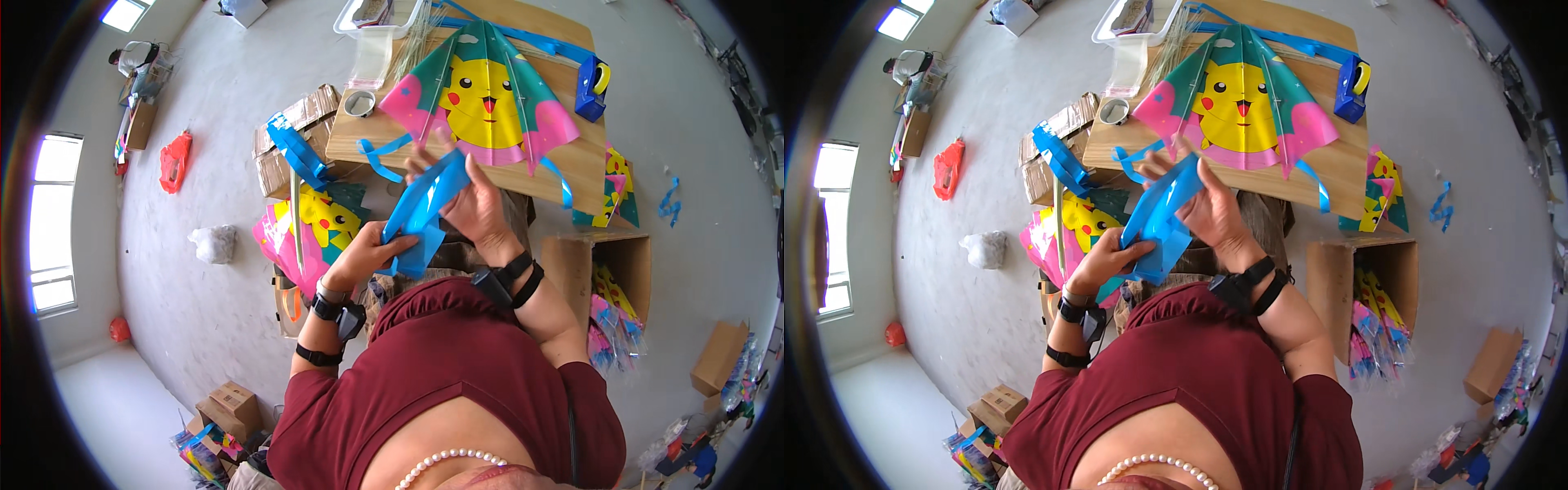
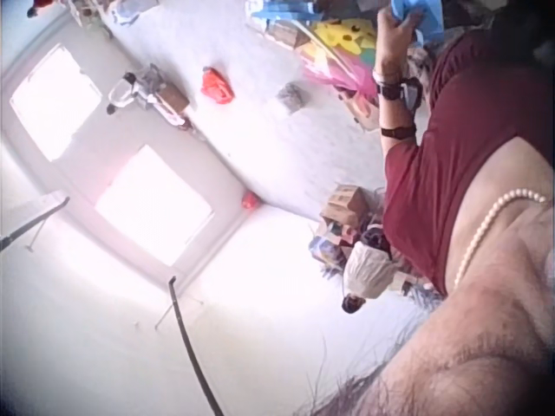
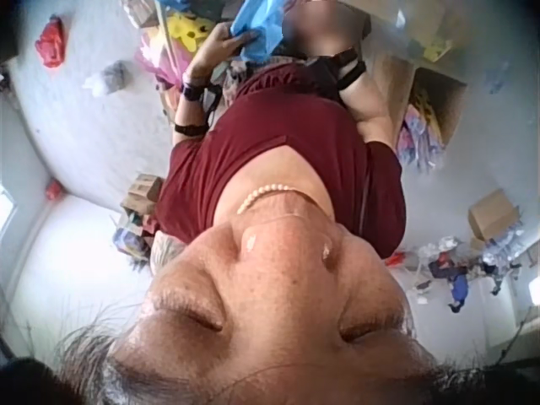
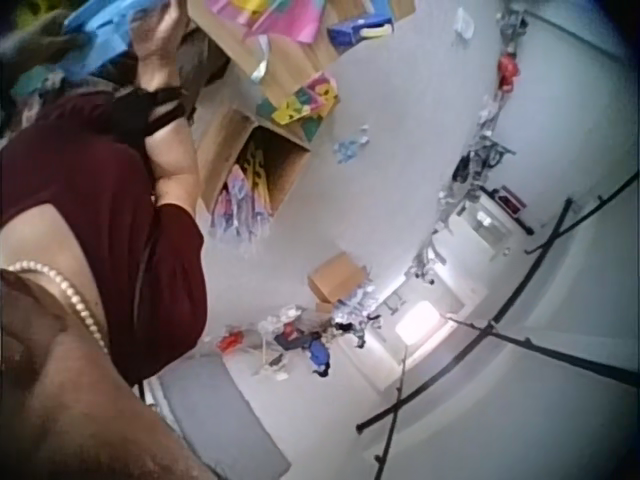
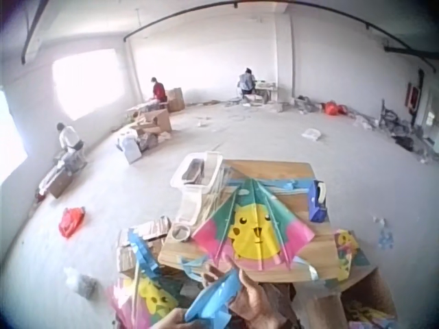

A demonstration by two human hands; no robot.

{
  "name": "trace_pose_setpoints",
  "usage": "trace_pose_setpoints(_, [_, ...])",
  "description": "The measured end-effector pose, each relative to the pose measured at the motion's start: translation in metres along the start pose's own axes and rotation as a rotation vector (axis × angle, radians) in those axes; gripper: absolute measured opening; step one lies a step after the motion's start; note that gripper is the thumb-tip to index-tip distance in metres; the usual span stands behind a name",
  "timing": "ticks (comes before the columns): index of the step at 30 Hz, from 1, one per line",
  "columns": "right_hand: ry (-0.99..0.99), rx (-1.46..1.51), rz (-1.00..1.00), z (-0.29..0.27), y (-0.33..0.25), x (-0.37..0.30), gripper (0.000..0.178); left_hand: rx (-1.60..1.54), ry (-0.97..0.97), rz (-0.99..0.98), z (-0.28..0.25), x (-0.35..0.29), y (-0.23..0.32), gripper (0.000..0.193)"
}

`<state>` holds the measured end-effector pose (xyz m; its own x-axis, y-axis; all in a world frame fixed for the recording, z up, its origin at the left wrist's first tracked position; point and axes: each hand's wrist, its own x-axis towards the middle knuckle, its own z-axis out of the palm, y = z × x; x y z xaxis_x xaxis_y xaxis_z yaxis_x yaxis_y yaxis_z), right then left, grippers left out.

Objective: The person assembles a Pikachu-themed kite by folding the printed material and securing it with blue tape. They use a tape dispenser to apply tape to the edges and center of the kite, ensuring the structure is held together. The person handles the kite and tape repeatedly to complete the assembly.

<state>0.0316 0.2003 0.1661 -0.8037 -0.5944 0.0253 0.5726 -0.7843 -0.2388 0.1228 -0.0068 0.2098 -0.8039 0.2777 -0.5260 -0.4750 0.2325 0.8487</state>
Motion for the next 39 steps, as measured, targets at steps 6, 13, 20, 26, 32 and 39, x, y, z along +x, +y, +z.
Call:
trace_pose_setpoints(6, [0.177,-0.118,-0.278,-0.017,-0.051,0.007,0.067,0.209,0.049,0.121,-0.022,0.001,-0.061,0.029])
trace_pose_setpoints(13, [0.282,-0.291,-0.345,-0.033,-0.091,-0.004,0.053,0.603,0.344,0.207,-0.041,-0.009,-0.083,0.014])
trace_pose_setpoints(20, [0.296,-0.442,-0.299,-0.035,-0.1,-0.017,0.051,0.928,0.538,0.227,-0.059,-0.017,-0.105,0.021])
trace_pose_setpoints(26, [0.29,-0.614,-0.261,-0.029,-0.098,-0.024,0.051,1.005,0.614,0.244,-0.074,-0.018,-0.113,0.02])
trace_pose_setpoints(32, [0.203,-0.839,-0.202,-0.02,-0.082,-0.023,0.051,1.018,0.649,0.173,-0.088,-0.023,-0.15,0.019])
trace_pose_setpoints(39, [0.004,-0.927,-0.139,-0.014,-0.034,-0.02,0.046,1.094,1.102,-0.099,-0.113,-0.057,-0.216,0.011])
